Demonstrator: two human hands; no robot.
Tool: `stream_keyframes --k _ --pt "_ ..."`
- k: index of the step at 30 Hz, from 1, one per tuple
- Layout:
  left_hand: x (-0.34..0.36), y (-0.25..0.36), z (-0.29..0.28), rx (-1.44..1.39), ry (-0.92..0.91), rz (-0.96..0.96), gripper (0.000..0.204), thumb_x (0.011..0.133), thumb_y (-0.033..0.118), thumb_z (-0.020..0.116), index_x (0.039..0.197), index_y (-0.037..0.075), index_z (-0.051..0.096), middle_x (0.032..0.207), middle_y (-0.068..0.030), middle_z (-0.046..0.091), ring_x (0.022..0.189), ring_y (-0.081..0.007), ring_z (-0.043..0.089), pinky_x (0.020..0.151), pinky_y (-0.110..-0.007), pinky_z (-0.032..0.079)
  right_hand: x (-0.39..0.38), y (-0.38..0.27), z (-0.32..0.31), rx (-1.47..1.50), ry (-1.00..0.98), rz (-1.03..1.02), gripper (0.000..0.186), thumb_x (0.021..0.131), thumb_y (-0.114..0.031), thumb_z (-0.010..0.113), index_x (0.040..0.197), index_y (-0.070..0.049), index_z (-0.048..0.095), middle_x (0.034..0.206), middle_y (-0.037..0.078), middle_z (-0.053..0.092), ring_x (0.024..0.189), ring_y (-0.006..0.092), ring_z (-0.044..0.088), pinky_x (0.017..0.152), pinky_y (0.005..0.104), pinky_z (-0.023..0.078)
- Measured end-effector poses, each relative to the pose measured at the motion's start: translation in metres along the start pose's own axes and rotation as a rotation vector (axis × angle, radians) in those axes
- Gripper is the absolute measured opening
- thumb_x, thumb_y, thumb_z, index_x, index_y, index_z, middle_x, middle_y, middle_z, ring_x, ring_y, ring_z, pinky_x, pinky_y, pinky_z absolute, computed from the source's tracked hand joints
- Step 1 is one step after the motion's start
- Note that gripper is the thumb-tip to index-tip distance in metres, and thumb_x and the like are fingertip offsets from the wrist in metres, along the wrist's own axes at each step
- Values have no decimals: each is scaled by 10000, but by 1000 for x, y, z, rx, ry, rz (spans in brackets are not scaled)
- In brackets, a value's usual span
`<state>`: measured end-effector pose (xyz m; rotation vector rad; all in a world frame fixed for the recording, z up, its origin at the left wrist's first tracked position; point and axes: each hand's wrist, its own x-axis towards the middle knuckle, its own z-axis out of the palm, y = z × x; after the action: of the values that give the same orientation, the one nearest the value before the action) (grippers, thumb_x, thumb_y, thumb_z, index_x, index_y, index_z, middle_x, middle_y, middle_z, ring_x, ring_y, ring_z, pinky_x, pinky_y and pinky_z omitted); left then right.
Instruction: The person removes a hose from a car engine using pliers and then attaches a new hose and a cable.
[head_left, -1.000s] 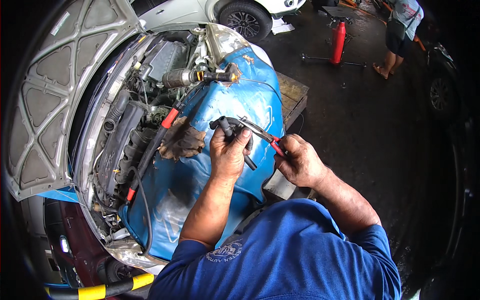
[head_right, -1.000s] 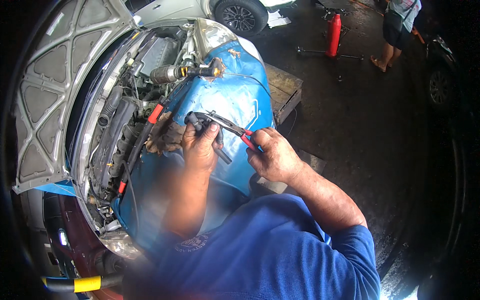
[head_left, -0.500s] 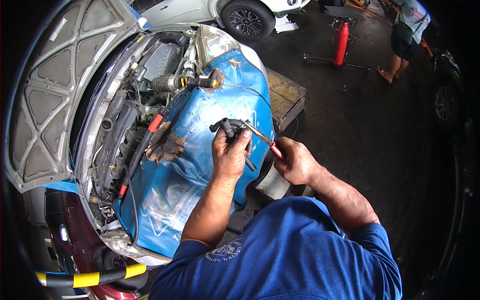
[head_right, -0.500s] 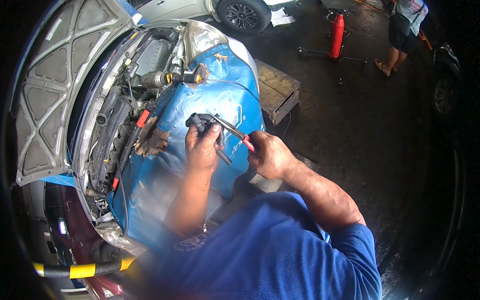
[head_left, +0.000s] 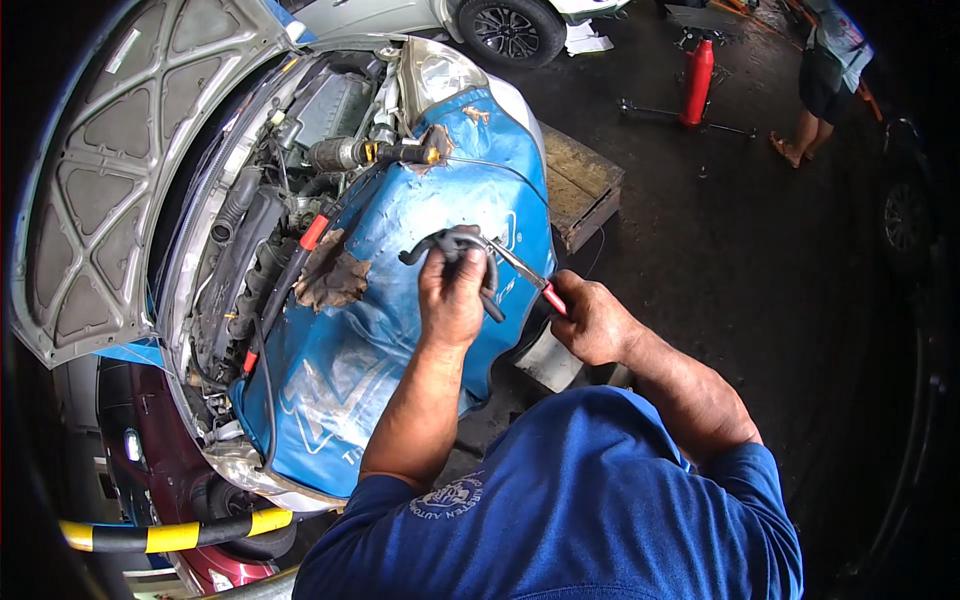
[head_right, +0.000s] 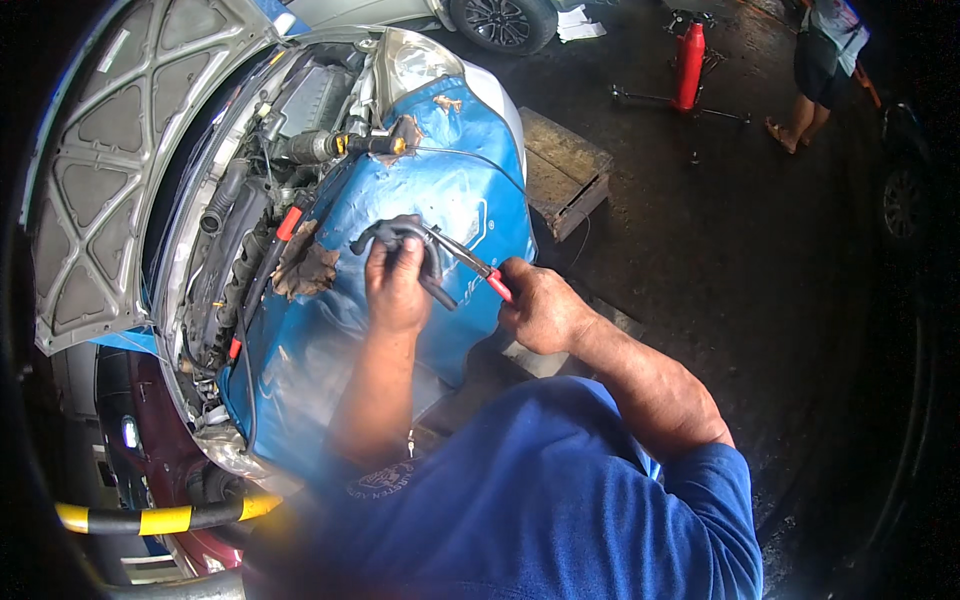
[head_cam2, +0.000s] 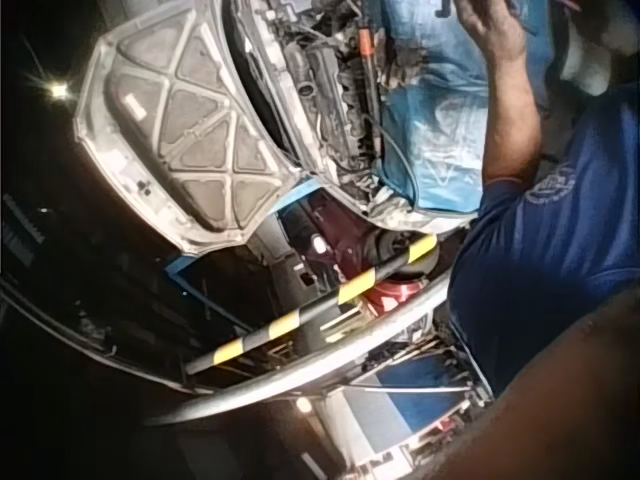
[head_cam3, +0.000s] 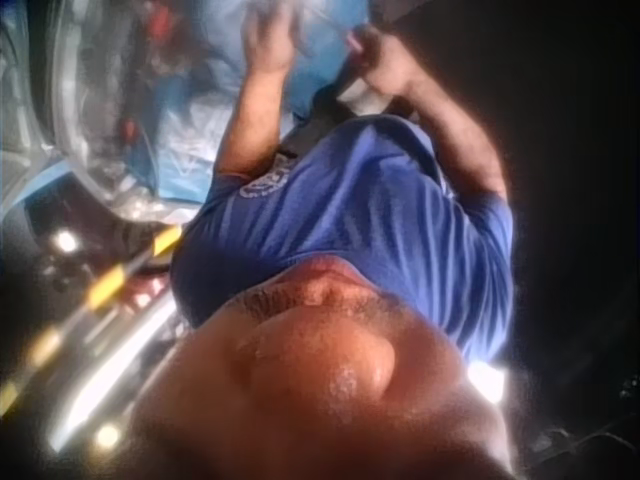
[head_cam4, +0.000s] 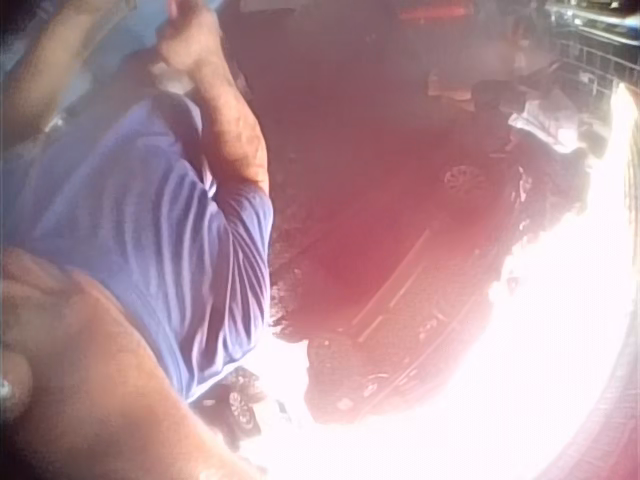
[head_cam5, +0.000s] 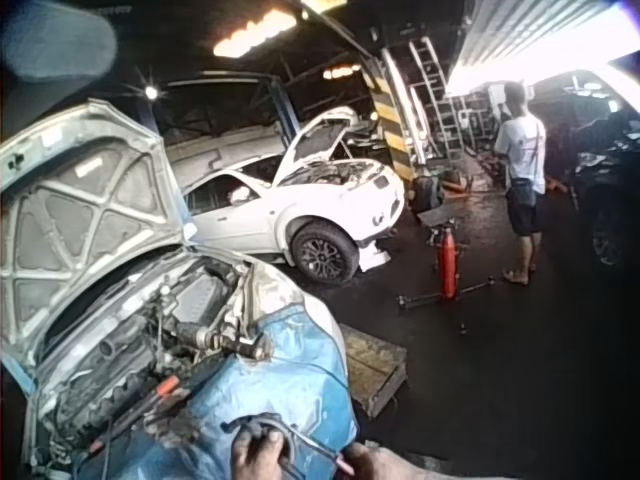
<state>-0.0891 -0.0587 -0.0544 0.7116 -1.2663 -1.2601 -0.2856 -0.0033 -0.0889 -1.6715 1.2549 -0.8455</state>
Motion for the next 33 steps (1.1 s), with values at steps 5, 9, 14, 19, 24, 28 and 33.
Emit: stream_keyframes --k 5,9,14,19,24,28,33 --pt "3 4 -5 55 115 -2 159 968 176 643 1053 42 628 761 -10 585 588 -97 516 517 -244 422 2 -7 7 1 -64 48 286 774 -61 572 1049 4 525 847 255 632 873 424 643 763 472 504" --pt "4 -1 -4 -40 305 106 148 953 175 663 1027 50 634 761 -8 587 592 -92 517 521 -250 422 10 -2 26 51 -79 42 280 784 -55 562 1055 11 534 825 200 611 819 323 611 740 425 490" --pt "7 -4 -36 379 414 439 168 944 146 671 1058 26 644 777 9 593 623 -71 511 549 -245 431 23 -14 40 19 -134 43 278 801 -61 569 1068 11 554 824 120 589 789 197 568 734 360 478" --pt "30 32 -70 845 561 542 247 909 166 685 965 -64 616 957 -189 631 869 -294 612 800 -394 498 39 -6 57 178 -296 82 338 780 -131 580 1076 28 555 897 215 639 886 345 635 798 423 493" --pt "77 107 -119 1740 428 -142 372 860 308 647 1090 16 668 1014 -265 682 924 -415 670 809 -491 520 43 24 68 196 -284 78 339 779 -141 589 1072 28 575 886 169 630 853 275 620 787 395 486" --pt "80 97 -209 1834 337 -313 423 850 310 644 1150 13 652 1128 -304 641 1065 -435 627 924 -484 497 45 10 54 198 -247 102 297 789 -111 569 1055 20 573 842 142 607 789 244 588 748 371 478" --pt "64 91 -233 1716 353 -513 465 854 301 657 1211 10 595 1192 -282 633 1146 -425 600 976 -487 454 44 24 46 146 -229 111 313 789 -76 570 1088 17 556 846 120 592 811 213 577 762 362 477"
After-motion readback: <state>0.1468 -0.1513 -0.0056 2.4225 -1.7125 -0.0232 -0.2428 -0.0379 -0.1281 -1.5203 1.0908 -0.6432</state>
